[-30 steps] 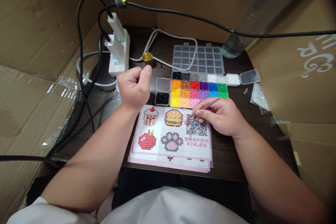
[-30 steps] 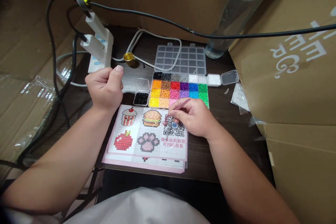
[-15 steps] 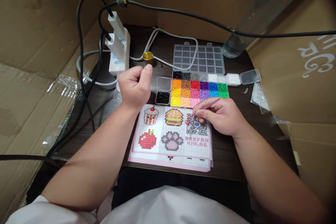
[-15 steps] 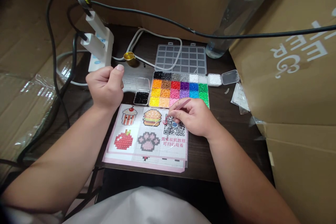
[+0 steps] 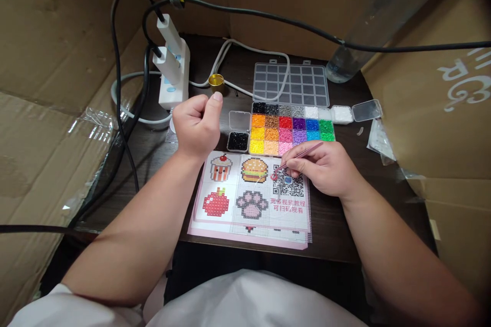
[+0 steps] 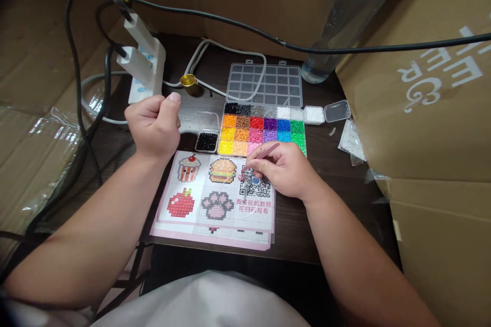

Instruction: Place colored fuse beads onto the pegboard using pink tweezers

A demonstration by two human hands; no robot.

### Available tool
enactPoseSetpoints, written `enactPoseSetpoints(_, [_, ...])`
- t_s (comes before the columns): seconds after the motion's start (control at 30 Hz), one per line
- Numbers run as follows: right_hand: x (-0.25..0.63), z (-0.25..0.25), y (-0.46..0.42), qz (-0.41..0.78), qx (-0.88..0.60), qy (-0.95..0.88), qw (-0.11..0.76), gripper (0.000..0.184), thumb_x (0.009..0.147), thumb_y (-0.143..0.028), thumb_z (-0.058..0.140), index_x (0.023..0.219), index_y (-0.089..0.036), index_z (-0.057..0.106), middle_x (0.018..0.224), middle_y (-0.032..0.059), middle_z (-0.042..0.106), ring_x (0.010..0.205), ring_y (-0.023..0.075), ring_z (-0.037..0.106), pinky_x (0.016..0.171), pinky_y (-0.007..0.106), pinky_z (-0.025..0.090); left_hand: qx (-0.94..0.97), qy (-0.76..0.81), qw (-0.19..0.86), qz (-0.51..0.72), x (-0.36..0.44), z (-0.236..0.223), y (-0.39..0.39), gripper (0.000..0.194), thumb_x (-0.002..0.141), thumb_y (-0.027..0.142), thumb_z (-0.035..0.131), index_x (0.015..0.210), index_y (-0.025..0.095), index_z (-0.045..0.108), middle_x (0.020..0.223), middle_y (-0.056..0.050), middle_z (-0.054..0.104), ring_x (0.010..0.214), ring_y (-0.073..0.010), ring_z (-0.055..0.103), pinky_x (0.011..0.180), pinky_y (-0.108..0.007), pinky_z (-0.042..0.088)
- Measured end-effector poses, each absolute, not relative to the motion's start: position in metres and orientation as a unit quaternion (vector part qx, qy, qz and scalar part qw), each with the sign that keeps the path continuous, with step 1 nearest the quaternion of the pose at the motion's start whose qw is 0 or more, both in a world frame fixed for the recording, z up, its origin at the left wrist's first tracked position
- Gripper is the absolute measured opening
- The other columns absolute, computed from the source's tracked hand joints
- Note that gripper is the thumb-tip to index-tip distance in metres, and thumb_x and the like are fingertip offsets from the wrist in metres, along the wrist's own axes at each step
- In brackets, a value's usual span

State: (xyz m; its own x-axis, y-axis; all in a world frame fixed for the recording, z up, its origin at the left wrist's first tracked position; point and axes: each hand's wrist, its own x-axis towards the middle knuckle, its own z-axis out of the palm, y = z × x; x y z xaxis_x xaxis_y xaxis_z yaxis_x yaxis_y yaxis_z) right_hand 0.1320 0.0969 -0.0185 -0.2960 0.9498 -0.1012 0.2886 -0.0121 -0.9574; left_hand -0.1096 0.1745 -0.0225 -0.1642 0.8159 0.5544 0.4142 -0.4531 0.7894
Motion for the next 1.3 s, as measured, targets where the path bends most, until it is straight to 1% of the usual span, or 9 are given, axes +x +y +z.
enactPoseSetpoints(0.2, [0.1309, -0.018, 0.0966, 0.502, -0.498, -0.627, 0.327, 0.018, 0.082, -0.03, 0.068, 0.073, -0.016, 0.072, 0.069, 0.0052, 0.069, 0.056, 0.0123, 0.062, 0.054, 0.026, 0.05, 0.624, 0.496, 0.167, 0.58, -0.1096, -0.0226, 0.1742, 0.053, 0.087, 0.038, 0.06, 0.044, 0.02, 0.036, 0.041, 0.003, 0.034, 0.041, -0.008, 0.028, 0.045, -0.036, 0.019])
enactPoseSetpoints(0.47, [0.1288, -0.016, 0.0968, 0.512, -0.496, -0.618, 0.333, 0.02, 0.08, -0.034, 0.071, 0.071, -0.016, 0.072, 0.066, 0.0042, 0.068, 0.053, 0.0118, 0.061, 0.051, 0.025, 0.05, 0.626, 0.497, 0.166, 0.577, -0.1091, -0.0206, 0.1734, 0.052, 0.087, 0.037, 0.061, 0.043, 0.02, 0.038, 0.041, 0.003, 0.034, 0.04, -0.0079, 0.029, 0.044, -0.035, 0.019])
enactPoseSetpoints(0.6, [0.1289, -0.016, 0.0968, 0.508, -0.498, -0.62, 0.332, 0.019, 0.079, -0.034, 0.071, 0.07, -0.017, 0.071, 0.066, 0.0042, 0.068, 0.053, 0.0117, 0.06, 0.05, 0.025, 0.05, 0.627, 0.496, 0.165, 0.578, -0.1094, -0.0213, 0.1737, 0.052, 0.088, 0.038, 0.06, 0.043, 0.02, 0.038, 0.04, 0.003, 0.035, 0.04, -0.0082, 0.028, 0.044, -0.035, 0.02])
enactPoseSetpoints(0.73, [0.1298, -0.0172, 0.0967, 0.51, -0.495, -0.621, 0.33, 0.018, 0.08, -0.034, 0.071, 0.075, -0.016, 0.072, 0.063, 0.0034, 0.067, 0.052, 0.0118, 0.06, 0.05, 0.025, 0.05, 0.626, 0.495, 0.167, 0.58, -0.1096, -0.0216, 0.1737, 0.053, 0.087, 0.038, 0.06, 0.043, 0.02, 0.038, 0.041, 0.003, 0.034, 0.041, -0.0082, 0.028, 0.045, -0.036, 0.019])
enactPoseSetpoints(0.83, [0.1302, -0.0172, 0.0967, 0.513, -0.491, -0.619, 0.336, 0.019, 0.08, -0.035, 0.07, 0.075, -0.016, 0.072, 0.064, 0.0036, 0.068, 0.053, 0.0116, 0.06, 0.051, 0.025, 0.051, 0.626, 0.492, 0.171, 0.581, -0.1097, -0.0217, 0.1739, 0.053, 0.087, 0.04, 0.06, 0.043, 0.02, 0.037, 0.041, 0.003, 0.034, 0.042, -0.0084, 0.028, 0.045, -0.035, 0.018])
enactPoseSetpoints(1.07, [0.1306, -0.0163, 0.0969, 0.514, -0.49, -0.621, 0.333, 0.02, 0.08, -0.033, 0.069, 0.07, -0.016, 0.071, 0.072, 0.0058, 0.07, 0.055, 0.0121, 0.061, 0.052, 0.026, 0.051, 0.625, 0.491, 0.171, 0.582, -0.11, -0.0224, 0.175, 0.054, 0.087, 0.042, 0.06, 0.044, 0.02, 0.035, 0.042, 0.003, 0.032, 0.042, -0.0083, 0.026, 0.046, -0.035, 0.018])
enactPoseSetpoints(1.3, [0.1312, -0.0158, 0.0976, 0.518, -0.494, -0.616, 0.33, 0.021, 0.08, -0.036, 0.069, 0.073, -0.016, 0.071, 0.067, 0.0049, 0.068, 0.055, 0.0125, 0.061, 0.051, 0.026, 0.051, 0.626, 0.489, 0.171, 0.583, -0.1106, -0.0222, 0.1753, 0.054, 0.086, 0.041, 0.061, 0.043, 0.02, 0.035, 0.041, 0.003, 0.031, 0.042, -0.0082, 0.026, 0.045, -0.035, 0.017])
